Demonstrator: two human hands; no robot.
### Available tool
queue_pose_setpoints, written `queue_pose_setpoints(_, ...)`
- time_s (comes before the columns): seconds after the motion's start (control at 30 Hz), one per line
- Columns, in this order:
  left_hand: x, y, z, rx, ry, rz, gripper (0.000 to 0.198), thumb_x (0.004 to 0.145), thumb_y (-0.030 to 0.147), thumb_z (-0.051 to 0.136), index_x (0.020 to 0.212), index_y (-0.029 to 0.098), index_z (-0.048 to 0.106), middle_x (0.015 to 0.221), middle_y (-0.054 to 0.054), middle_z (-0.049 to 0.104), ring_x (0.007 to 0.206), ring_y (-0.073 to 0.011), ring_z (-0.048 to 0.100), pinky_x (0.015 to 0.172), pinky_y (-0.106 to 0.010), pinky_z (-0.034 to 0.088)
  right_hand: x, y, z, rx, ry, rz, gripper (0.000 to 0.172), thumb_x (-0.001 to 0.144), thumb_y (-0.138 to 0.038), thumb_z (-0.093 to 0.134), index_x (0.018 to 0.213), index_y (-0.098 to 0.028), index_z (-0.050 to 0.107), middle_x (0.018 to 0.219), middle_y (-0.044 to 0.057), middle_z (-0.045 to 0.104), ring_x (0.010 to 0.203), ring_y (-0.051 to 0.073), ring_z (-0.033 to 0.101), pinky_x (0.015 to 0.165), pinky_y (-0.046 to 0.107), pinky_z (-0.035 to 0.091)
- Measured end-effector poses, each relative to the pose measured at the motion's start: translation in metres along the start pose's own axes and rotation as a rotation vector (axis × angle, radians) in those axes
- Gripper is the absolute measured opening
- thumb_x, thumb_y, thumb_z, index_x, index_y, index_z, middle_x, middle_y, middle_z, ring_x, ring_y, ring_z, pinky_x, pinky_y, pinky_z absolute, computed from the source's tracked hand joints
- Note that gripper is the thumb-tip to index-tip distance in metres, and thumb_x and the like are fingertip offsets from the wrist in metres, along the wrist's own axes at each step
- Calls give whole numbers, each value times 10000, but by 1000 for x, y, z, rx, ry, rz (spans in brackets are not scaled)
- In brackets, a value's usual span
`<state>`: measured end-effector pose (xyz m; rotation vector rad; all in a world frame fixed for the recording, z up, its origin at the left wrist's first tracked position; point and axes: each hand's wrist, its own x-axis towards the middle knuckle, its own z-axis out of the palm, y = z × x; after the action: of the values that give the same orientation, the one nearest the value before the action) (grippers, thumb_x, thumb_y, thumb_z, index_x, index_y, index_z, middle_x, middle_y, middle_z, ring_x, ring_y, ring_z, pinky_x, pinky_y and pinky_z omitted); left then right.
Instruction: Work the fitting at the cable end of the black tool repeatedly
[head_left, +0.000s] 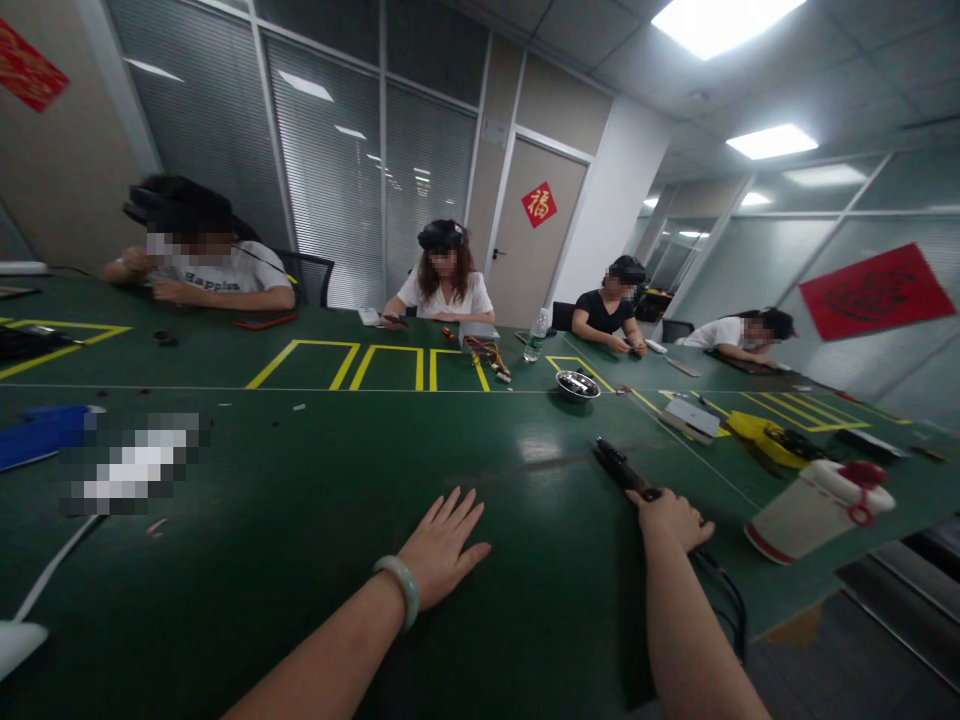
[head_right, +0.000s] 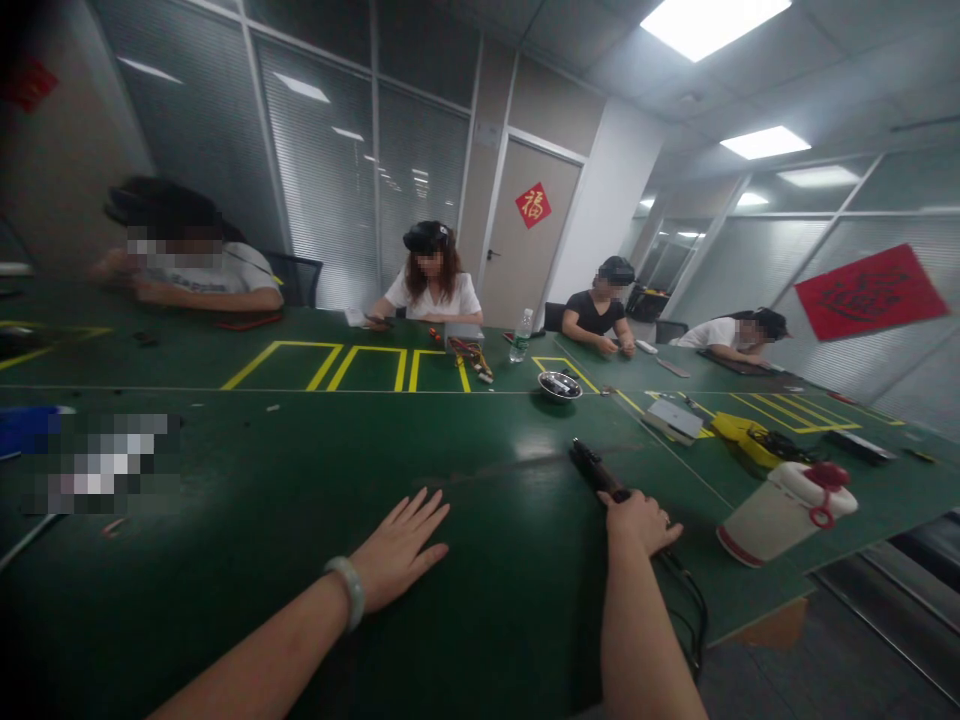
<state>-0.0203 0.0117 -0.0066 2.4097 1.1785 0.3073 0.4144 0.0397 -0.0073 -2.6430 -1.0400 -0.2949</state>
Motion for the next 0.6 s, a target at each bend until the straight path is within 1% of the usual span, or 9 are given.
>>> queue_pose_setpoints(0.07, 1, -2, 2, -1, -2, -3, 623, 935, 619, 221, 1475, 309, 230, 1561, -12, 133, 1439, -269, 92, 1148, -523, 135, 2, 2, 4, -2, -36, -26, 584, 757, -672, 508, 1033, -184, 673, 1044, 188, 639, 990, 390, 547, 804, 552, 365)
queue_pose_setpoints(0.17, 3, -4, 3, 8, 7, 1, 632, 934, 625, 213, 1472, 295, 251, 1560, -19, 148, 1439, -271, 93, 1148, -514, 137, 1, -1, 8, -22, -2, -37, 540, 773, -658, 506, 1033, -215, 673, 1054, 167, 641, 986, 371, 547, 779, 509, 372)
queue_pose_setpoints(0.3, 6, -2, 0, -7, 93, 35, 618, 949, 596, 220, 1468, 264, 278, 1548, -30, 217, 1439, -248, 112, 1154, -466, 164, -1, -2, 10, -47, 19, -30, 501, 789, -634, 514, 1037, -230, 674, 1055, 161, 642, 996, 358, 540, 782, 491, 353)
queue_pose_setpoints(0.4, 5, 3, -8, -30, 187, 73, 568, 967, 546, 240, 1452, 258, 317, 1533, -26, 267, 1432, -226, 162, 1154, -434, 196, -4, -6, 9, -23, 32, -88, 490, 797, -637, 502, 1030, -242, 678, 1073, 158, 640, 996, 360, 533, 772, 489, 342)
queue_pose_setpoints(0.5, 1, 11, -16, -40, 284, 99, 509, 982, 488, 262, 1419, 255, 374, 1500, -23, 345, 1420, -206, 213, 1152, -428, 221, -14, -20, 6, 21, 109, -184, 473, 813, -620, 499, 1059, -251, 664, 1085, 140, 642, 1000, 347, 526, 775, 475, 337)
queue_pose_setpoints(0.6, -2, 17, -21, -38, 368, 141, 451, 989, 424, 293, 1391, 256, 409, 1474, -17, 392, 1404, -189, 257, 1152, -426, 236, -38, -45, -2, 72, 159, -283, 484, 834, -602, 491, 1122, -239, 631, 1092, 130, 641, 980, 326, 529, 763, 441, 338)
